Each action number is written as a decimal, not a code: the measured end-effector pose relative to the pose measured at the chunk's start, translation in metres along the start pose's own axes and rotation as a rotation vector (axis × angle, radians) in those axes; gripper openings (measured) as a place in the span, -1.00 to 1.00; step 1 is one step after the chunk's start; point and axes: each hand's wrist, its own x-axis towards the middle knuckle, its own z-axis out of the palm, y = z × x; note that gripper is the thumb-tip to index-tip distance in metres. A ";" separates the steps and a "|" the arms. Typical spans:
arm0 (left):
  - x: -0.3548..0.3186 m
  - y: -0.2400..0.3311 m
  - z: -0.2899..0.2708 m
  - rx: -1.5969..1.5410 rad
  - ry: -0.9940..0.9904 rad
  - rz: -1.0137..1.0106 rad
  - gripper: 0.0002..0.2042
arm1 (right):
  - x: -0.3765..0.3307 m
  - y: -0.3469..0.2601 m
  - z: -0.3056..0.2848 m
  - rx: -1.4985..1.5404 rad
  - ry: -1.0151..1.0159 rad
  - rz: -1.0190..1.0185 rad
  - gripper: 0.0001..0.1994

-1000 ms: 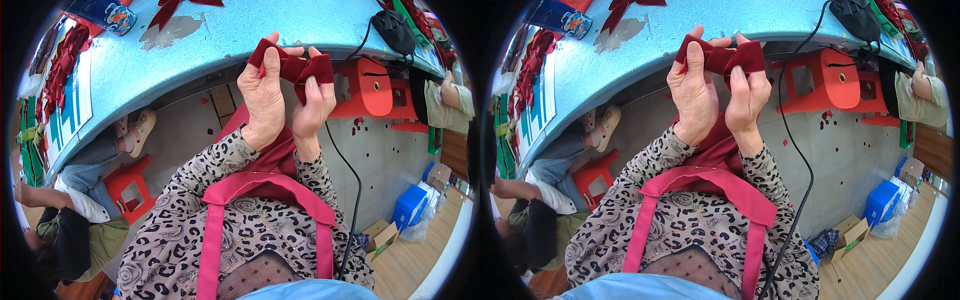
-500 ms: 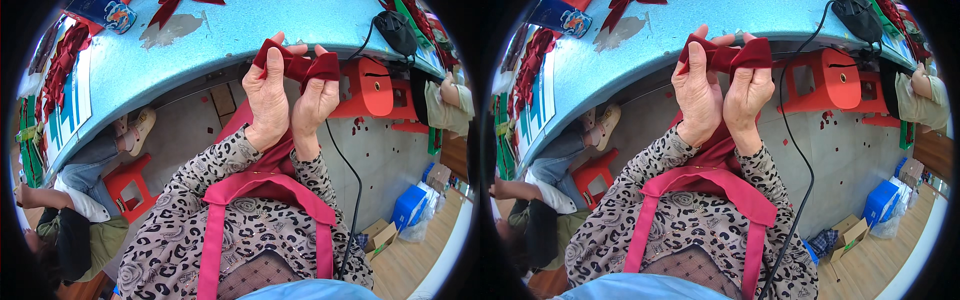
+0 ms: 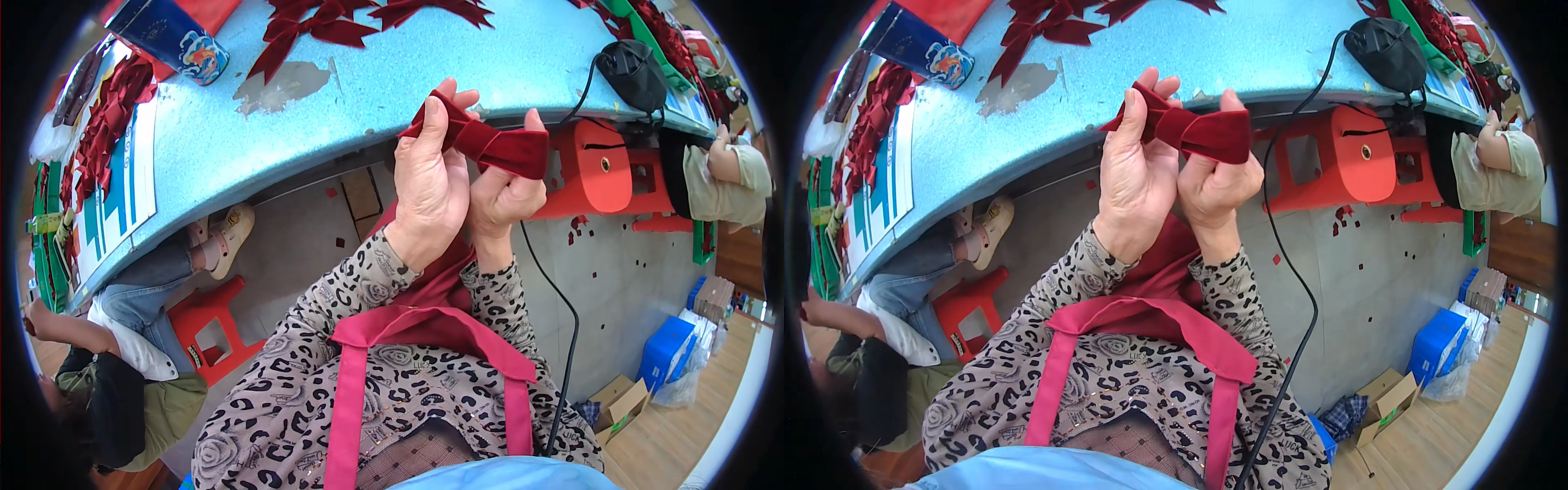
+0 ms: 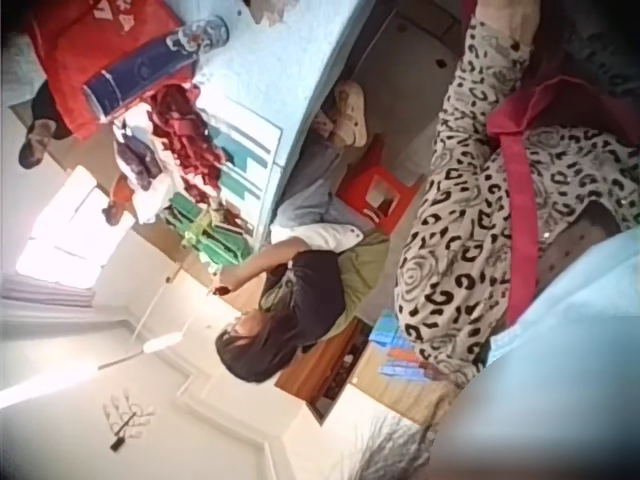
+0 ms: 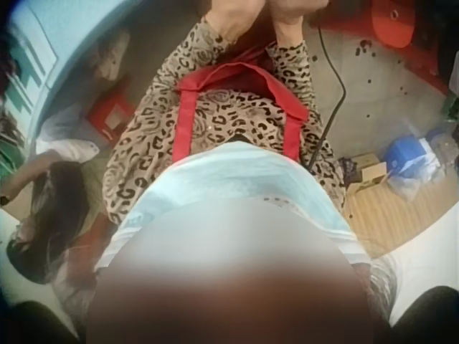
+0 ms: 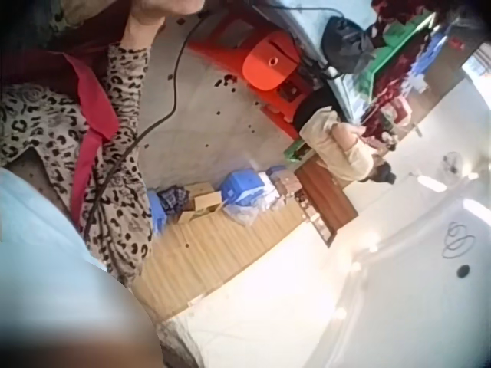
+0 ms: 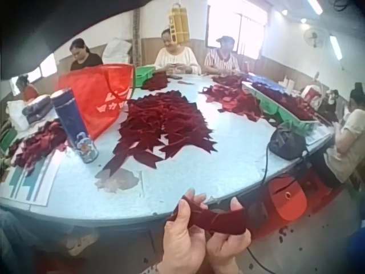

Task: Assembling and tying red fabric bows by hand at a workbench.

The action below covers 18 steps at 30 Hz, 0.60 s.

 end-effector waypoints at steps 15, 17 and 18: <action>0.001 0.007 0.012 -0.029 -0.004 0.004 -0.65 | 0.016 -0.007 -0.002 0.030 0.000 0.053 -0.64; -0.002 0.009 0.016 0.052 -0.023 0.055 -0.65 | 0.017 -0.013 -0.004 0.073 0.011 0.087 -0.63; -0.004 0.011 0.019 0.133 -0.042 0.107 -0.66 | 0.018 -0.017 -0.005 0.117 0.021 0.120 -0.63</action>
